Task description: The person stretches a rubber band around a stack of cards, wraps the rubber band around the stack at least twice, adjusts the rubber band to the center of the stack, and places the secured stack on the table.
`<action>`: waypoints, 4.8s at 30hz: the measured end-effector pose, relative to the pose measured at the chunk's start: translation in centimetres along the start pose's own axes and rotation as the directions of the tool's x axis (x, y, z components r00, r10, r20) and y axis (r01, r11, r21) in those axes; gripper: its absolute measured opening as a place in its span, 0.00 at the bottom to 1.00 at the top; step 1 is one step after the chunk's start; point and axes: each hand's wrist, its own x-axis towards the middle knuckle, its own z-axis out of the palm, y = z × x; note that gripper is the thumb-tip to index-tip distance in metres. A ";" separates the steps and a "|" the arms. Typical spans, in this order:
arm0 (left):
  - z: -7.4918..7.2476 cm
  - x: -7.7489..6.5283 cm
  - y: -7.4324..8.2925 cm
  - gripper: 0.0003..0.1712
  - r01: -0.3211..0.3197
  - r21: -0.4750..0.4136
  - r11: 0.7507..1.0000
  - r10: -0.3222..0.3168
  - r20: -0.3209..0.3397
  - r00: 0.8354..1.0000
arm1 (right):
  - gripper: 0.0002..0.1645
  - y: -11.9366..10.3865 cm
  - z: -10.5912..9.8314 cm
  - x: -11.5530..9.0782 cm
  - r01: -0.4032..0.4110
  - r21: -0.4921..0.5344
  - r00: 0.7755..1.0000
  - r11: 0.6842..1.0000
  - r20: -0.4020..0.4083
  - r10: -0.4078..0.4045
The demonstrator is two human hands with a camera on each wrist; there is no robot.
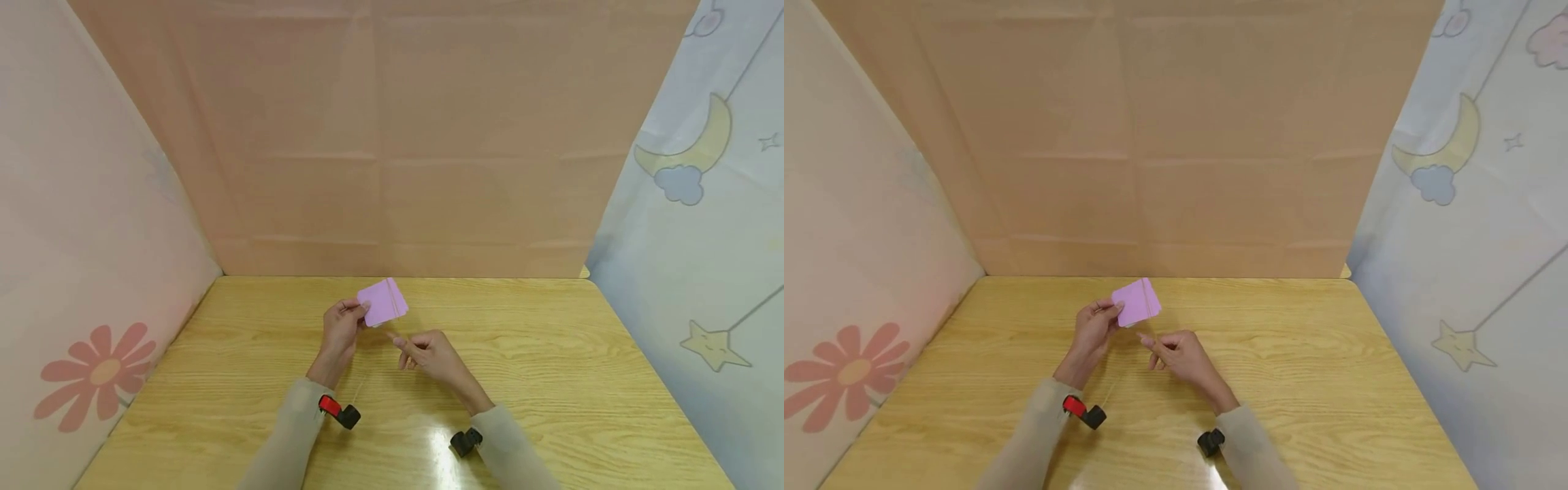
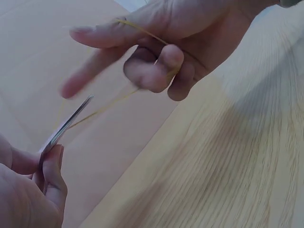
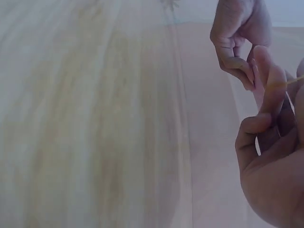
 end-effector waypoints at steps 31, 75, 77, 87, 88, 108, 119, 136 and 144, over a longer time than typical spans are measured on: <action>0.8 0.1 -1.0 0.07 -0.089 -0.044 0.995 0.079 -0.189 0.979 | 0.43 -2.0 1.9 -0.4 -0.258 0.534 0.955 0.805 0.015 0.296; -1.1 -1.4 -1.4 0.06 -0.002 0.179 0.984 -0.070 0.397 0.915 | 0.26 0.1 -2.6 -1.1 -0.420 0.666 0.907 0.616 0.278 0.318; -1.2 -1.4 -1.3 0.06 -0.009 0.181 0.983 -0.067 0.410 0.909 | 0.24 0.2 -2.6 -1.0 -0.421 0.650 0.905 0.633 0.257 0.338; -1.5 -1.5 -1.3 0.10 -0.022 0.202 0.979 -0.075 0.460 0.885 | 0.11 0.2 -3.1 -1.2 -0.351 0.666 0.917 0.658 0.105 0.384; -1.5 -1.5 -1.3 0.10 -0.019 0.200 0.980 -0.078 0.464 0.882 | 0.10 0.2 -3.1 -1.2 -0.341 0.671 0.917 0.659 0.081 0.392; -1.9 -1.9 -1.9 0.10 0.031 0.240 0.970 -0.143 0.467 0.873 | 0.07 0.6 -2.9 -0.8 -0.190 0.567 0.872 0.801 -0.277 0.403; -2.1 -1.7 -2.3 0.10 0.051 0.272 0.961 -0.183 0.484 0.856 | 0.09 0.9 -3.6 -1.0 -0.184 0.403 0.922 0.897 -0.245 0.299; -2.3 -1.7 -2.5 0.06 0.060 0.266 0.962 -0.185 0.473 0.861 | 0.16 1.2 -5.0 -1.2 -0.211 0.269 0.967 0.940 -0.082 0.241; -2.2 -1.7 -2.8 0.10 0.076 0.254 0.964 -0.187 0.446 0.875 | 0.16 1.4 -4.8 -1.3 -0.262 0.348 0.954 0.900 -0.046 0.296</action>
